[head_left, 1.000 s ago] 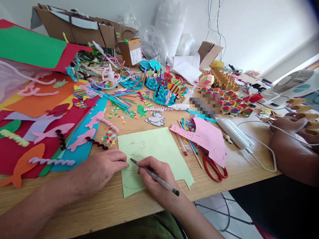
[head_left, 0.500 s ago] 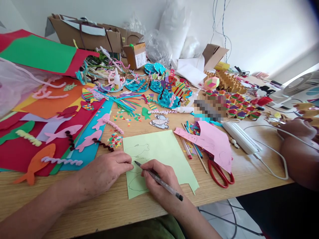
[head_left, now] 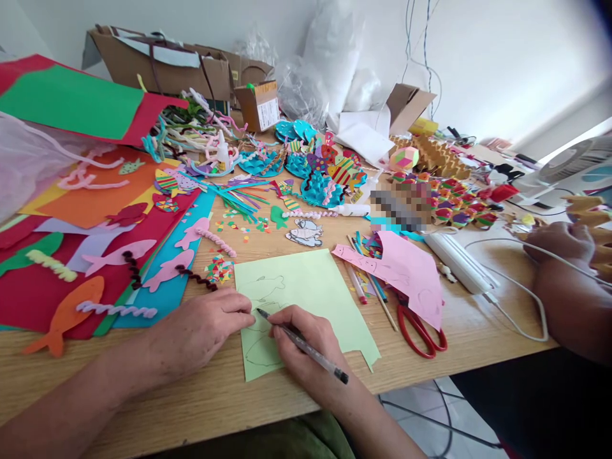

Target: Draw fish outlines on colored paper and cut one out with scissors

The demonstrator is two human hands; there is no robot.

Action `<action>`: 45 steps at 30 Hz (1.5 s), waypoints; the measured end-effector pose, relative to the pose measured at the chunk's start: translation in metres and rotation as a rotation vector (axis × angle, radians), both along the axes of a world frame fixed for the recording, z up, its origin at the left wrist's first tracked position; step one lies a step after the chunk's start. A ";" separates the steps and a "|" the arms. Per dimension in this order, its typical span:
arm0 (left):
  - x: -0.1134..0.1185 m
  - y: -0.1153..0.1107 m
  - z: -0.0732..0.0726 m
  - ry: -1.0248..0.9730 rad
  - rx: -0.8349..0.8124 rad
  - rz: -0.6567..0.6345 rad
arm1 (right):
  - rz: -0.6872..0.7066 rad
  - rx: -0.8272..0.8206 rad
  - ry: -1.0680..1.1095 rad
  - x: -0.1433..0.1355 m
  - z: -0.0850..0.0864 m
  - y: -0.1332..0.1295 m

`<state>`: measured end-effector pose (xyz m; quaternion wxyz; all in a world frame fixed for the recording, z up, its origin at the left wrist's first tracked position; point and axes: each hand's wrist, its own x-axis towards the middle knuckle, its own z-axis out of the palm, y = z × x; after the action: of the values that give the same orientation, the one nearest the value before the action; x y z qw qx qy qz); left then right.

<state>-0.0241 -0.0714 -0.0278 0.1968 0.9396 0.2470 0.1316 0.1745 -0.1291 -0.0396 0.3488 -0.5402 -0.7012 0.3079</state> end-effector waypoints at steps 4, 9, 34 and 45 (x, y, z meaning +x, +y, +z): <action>-0.001 0.000 -0.002 -0.014 0.002 0.015 | 0.016 0.011 0.001 0.000 -0.001 0.000; -0.001 -0.001 -0.003 -0.031 0.005 0.014 | 0.013 0.004 0.006 0.001 -0.001 0.000; -0.001 -0.002 -0.005 -0.020 -0.013 0.029 | -0.001 -0.007 0.002 0.001 0.000 0.000; -0.002 -0.002 -0.006 -0.028 -0.003 0.011 | -0.002 -0.003 0.014 0.001 -0.001 0.000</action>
<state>-0.0261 -0.0734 -0.0342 0.2012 0.9360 0.2496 0.1455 0.1757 -0.1293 -0.0405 0.3533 -0.5392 -0.6977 0.3124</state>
